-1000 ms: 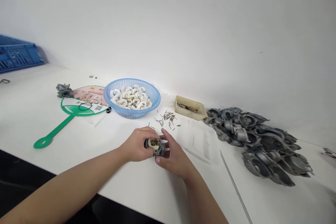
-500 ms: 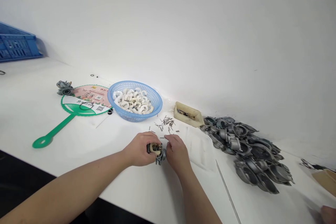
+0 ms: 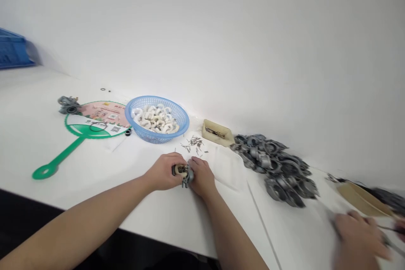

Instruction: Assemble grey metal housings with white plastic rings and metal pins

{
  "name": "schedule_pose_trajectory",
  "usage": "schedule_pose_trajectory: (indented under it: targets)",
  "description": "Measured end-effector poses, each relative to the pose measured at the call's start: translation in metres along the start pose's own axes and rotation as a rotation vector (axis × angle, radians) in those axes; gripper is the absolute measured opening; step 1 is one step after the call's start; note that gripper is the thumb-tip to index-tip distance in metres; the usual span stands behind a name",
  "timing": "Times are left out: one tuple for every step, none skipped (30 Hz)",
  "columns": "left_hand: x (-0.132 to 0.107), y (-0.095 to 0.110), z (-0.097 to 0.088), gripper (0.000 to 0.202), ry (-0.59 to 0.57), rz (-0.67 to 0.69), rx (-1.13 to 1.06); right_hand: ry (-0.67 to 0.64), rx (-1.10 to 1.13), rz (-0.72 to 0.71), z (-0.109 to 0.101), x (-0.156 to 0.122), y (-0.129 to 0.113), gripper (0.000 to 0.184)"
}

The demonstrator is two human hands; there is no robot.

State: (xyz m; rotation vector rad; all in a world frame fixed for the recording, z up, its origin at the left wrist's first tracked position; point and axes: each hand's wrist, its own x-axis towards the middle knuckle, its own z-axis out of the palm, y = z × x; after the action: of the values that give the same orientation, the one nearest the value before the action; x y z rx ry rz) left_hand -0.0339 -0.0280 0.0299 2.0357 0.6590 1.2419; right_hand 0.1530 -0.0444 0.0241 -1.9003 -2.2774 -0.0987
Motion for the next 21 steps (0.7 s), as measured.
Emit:
schedule_pose_trajectory:
  targets:
    - [-0.001, 0.000, 0.000, 0.030, -0.002, 0.000, 0.003, -0.004, -0.008, 0.001, 0.000, -0.004, -0.001, 0.035]
    - [-0.003, 0.000, 0.000, 0.030, -0.009, -0.005, 0.008, -0.007, -0.017, 0.005, -0.001, -0.008, -0.003, 0.034]
    - [-0.004, -0.001, 0.000, 0.030, -0.015, -0.014, 0.016, -0.009, -0.024, 0.012, -0.001, -0.012, -0.004, 0.033]
    - [-0.005, -0.001, 0.001, 0.029, -0.022, -0.024, 0.021, -0.009, -0.029, 0.018, -0.002, -0.018, -0.005, 0.031]
    - [-0.006, -0.002, 0.001, 0.029, -0.027, -0.034, 0.025, -0.006, -0.032, 0.020, -0.003, -0.024, -0.006, 0.029]
    - [-0.007, -0.003, 0.002, 0.029, -0.030, -0.042, 0.026, -0.004, -0.033, 0.019, -0.005, -0.032, -0.008, 0.027]
    - [-0.007, -0.003, 0.002, 0.028, -0.031, -0.049, 0.026, -0.001, -0.032, 0.014, -0.007, -0.042, -0.010, 0.026]
    - [-0.008, -0.003, 0.002, 0.028, -0.031, -0.053, 0.025, 0.001, -0.030, 0.006, -0.010, -0.053, -0.012, 0.026]
    - [-0.008, -0.003, 0.002, 0.028, -0.029, -0.055, 0.025, 0.006, -0.027, -0.004, -0.013, -0.066, -0.014, 0.026]
    - [-0.008, -0.003, 0.003, 0.028, -0.028, -0.055, 0.027, 0.014, -0.025, -0.014, -0.016, -0.080, -0.016, 0.027]
    - [-0.008, -0.003, 0.003, 0.028, -0.028, -0.053, 0.030, 0.026, -0.023, -0.028, -0.019, -0.094, -0.018, 0.027]
    - [-0.008, -0.003, 0.003, 0.029, -0.029, -0.051, 0.031, 0.049, -0.020, -0.050, -0.022, -0.109, -0.020, 0.028]
    - [-0.008, -0.003, 0.003, 0.029, -0.030, -0.049, 0.032, 0.073, -0.022, -0.073, -0.023, -0.123, -0.021, 0.028]
    - [-0.007, -0.003, 0.003, 0.029, -0.030, -0.050, 0.031, 0.099, -0.026, -0.097, -0.024, -0.136, -0.022, 0.028]
    - [-0.007, -0.003, 0.004, 0.029, -0.031, -0.054, 0.028, 0.129, -0.032, -0.127, -0.023, -0.148, -0.022, 0.029]
    - [-0.007, -0.003, 0.004, 0.029, -0.030, -0.061, 0.024, 0.165, -0.039, -0.161, -0.022, -0.158, -0.021, 0.029]
    - [-0.006, -0.002, 0.004, 0.029, -0.030, -0.069, 0.021, 0.203, -0.047, -0.200, -0.019, -0.166, -0.020, 0.030]
    - [-0.006, -0.002, 0.004, 0.030, -0.031, -0.076, 0.019, 0.243, -0.056, -0.237, -0.017, -0.172, -0.019, 0.032]
    - [-0.006, -0.002, 0.004, 0.029, -0.035, -0.083, 0.017, 0.282, -0.067, -0.264, -0.014, -0.176, -0.017, 0.033]
    - [-0.006, -0.002, 0.004, 0.029, -0.038, -0.088, 0.014, 0.313, -0.077, -0.284, -0.012, -0.178, -0.016, 0.034]
    - [-0.006, -0.002, 0.004, 0.028, -0.041, -0.093, 0.011, 0.337, -0.086, -0.298, -0.011, -0.179, -0.014, 0.033]
